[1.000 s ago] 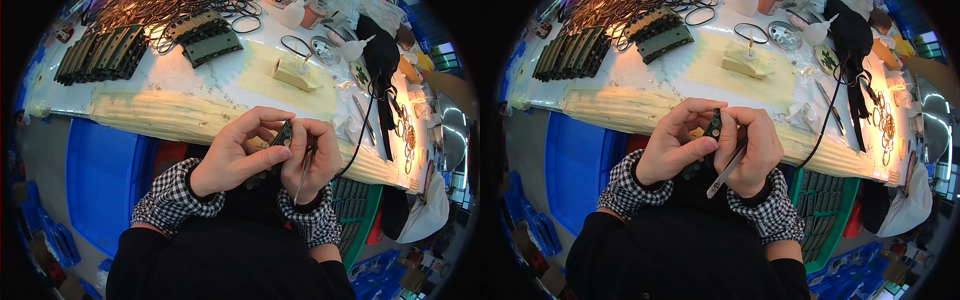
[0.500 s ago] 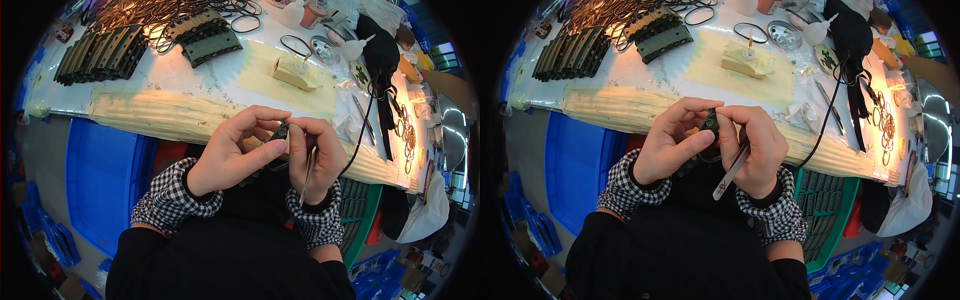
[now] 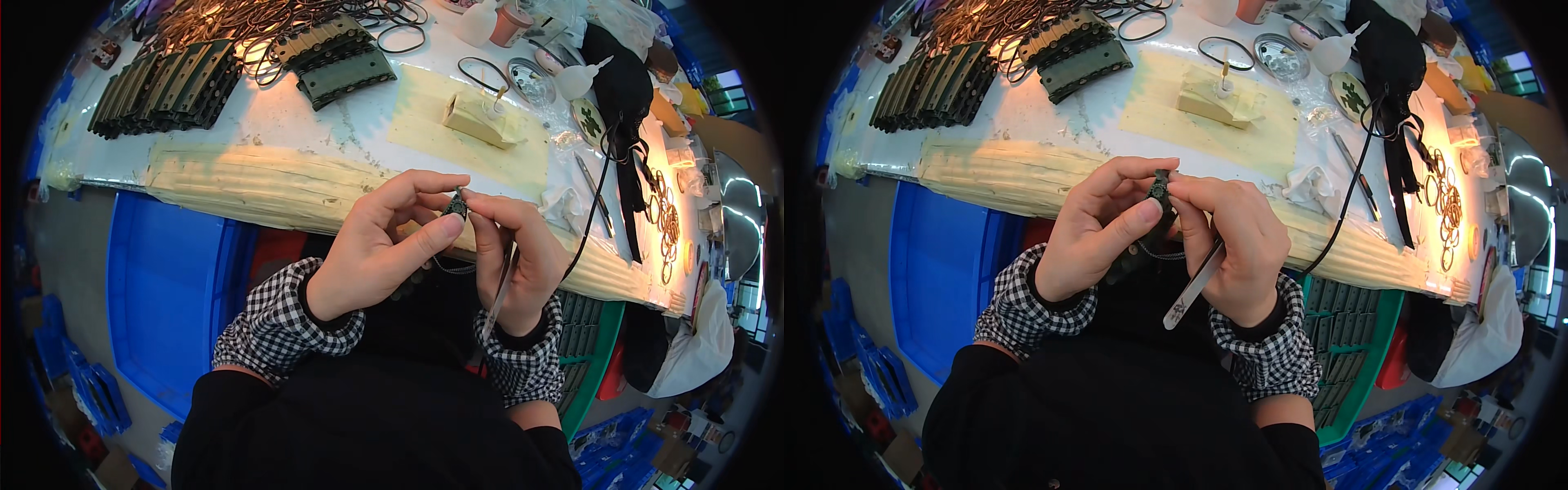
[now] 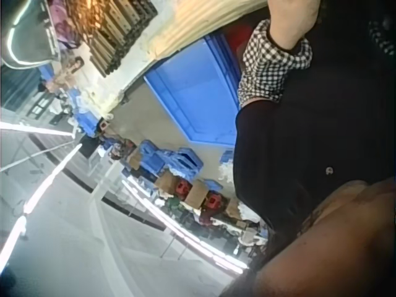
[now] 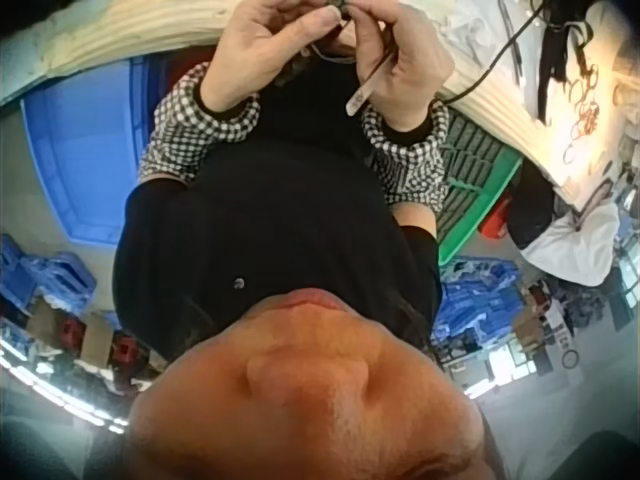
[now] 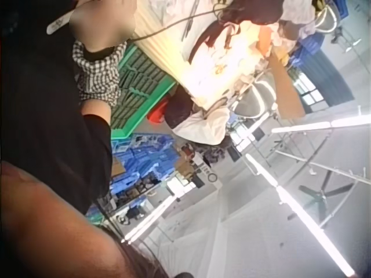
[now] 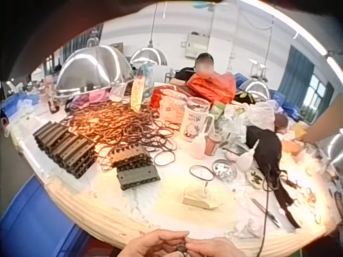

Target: Assembling small electronic components onto a printed circuit board using tweezers.

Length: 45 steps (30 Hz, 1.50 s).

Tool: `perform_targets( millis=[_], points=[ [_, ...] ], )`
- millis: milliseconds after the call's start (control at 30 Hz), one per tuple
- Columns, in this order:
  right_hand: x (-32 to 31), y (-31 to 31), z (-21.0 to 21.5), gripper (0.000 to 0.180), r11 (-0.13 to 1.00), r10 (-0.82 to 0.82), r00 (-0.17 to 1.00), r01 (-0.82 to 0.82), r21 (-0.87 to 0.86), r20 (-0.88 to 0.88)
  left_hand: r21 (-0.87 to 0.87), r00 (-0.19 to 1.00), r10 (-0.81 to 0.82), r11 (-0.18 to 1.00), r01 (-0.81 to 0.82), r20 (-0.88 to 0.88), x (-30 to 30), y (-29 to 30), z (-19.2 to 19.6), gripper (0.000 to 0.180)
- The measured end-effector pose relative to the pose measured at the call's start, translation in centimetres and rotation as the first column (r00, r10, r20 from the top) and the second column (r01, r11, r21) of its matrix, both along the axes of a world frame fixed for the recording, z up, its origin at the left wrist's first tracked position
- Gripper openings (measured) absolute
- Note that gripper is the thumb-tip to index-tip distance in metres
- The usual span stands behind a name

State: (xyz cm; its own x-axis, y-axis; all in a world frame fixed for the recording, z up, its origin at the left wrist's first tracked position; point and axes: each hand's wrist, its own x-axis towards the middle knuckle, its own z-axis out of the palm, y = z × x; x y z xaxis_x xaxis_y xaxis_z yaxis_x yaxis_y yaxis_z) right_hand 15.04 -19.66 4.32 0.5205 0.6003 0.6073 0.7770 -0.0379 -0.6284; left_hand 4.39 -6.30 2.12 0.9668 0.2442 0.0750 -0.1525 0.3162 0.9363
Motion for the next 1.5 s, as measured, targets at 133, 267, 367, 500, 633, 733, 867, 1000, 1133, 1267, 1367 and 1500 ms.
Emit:
perform_targets(
  millis=[133, 267, 367, 500, 633, 733, 867, 1000, 1133, 1267, 1367, 1500],
  points=[
    [0.0, 0.1, 0.0, 0.014, 1.000, 0.021, 1.000, -0.021, 0.007, 0.018, -0.024, 1.000, 0.025, 0.999, -0.024, 0.009, 0.0, -0.3, -0.2, 0.038],
    [0.1, -0.1, -0.1, 0.014, 0.999, 0.041, 0.999, -0.041, 0.000, 0.009, -0.046, 0.996, 0.088, 0.995, -0.087, 0.014, 0.1, -0.5, -0.4, 0.039],
    [0.3, -0.3, -0.4, 0.015, 0.999, 0.054, 0.997, -0.053, 0.011, -0.057, 0.045, 0.994, 0.088, 0.995, -0.091, 0.061, 0.2, -0.2, -0.5, 0.038],
    [0.2, -0.4, -0.1, 0.016, 0.999, 0.045, 0.996, -0.048, -0.026, -0.078, 0.009, 0.998, 0.052, 0.999, -0.053, 0.035, 0.2, -0.1, -0.5, 0.038],
    [-0.2, -0.3, 0.0, 0.018, 0.998, 0.028, 0.999, -0.030, -0.048, -0.039, -0.025, 0.999, 0.026, 0.999, -0.026, -0.019, 0.0, 0.0, -0.2, 0.039],
    [-0.2, -0.2, -0.2, 0.018, 0.999, 0.032, 0.999, -0.032, -0.031, -0.007, -0.056, 0.999, 0.032, 0.998, -0.034, -0.026, 0.0, -0.2, -0.2, 0.038],
    [-0.2, -0.2, -0.3, 0.018, 1.000, 0.025, 0.999, -0.025, -0.018, -0.044, -0.044, 0.998, 0.059, 0.997, -0.060, -0.017, 0.1, -0.6, -0.1, 0.038],
    [-0.2, -0.6, 0.4, 0.016, 0.999, 0.013, 0.984, -0.022, -0.047, -0.176, 0.017, 1.000, 0.017, 1.000, -0.017, 0.001, -0.1, -0.2, 0.1, 0.038],
    [0.5, -0.8, 0.5, 0.015, 0.997, 0.030, 0.989, -0.040, -0.070, -0.148, 0.088, 1.000, -0.013, 0.996, 0.011, 0.016, -0.2, 0.1, 0.1, 0.038],
    [0.6, -0.8, 0.9, 0.014, 0.994, 0.036, 0.986, -0.052, -0.097, -0.160, 0.108, 1.000, -0.012, 0.994, 0.010, 0.015, -0.2, 0.0, 0.2, 0.039],
    [0.6, -0.7, 0.6, 0.013, 0.996, 0.048, 0.995, -0.055, -0.075, -0.090, 0.096, 1.000, -0.012, 0.995, 0.013, -0.002, -0.1, 0.0, 0.2, 0.039],
    [0.4, -0.7, 0.7, 0.012, 0.995, 0.037, 0.996, -0.045, -0.094, -0.080, 0.096, 1.000, 0.007, 0.995, -0.008, 0.011, 0.0, -0.1, 0.1, 0.039]
  ],
)
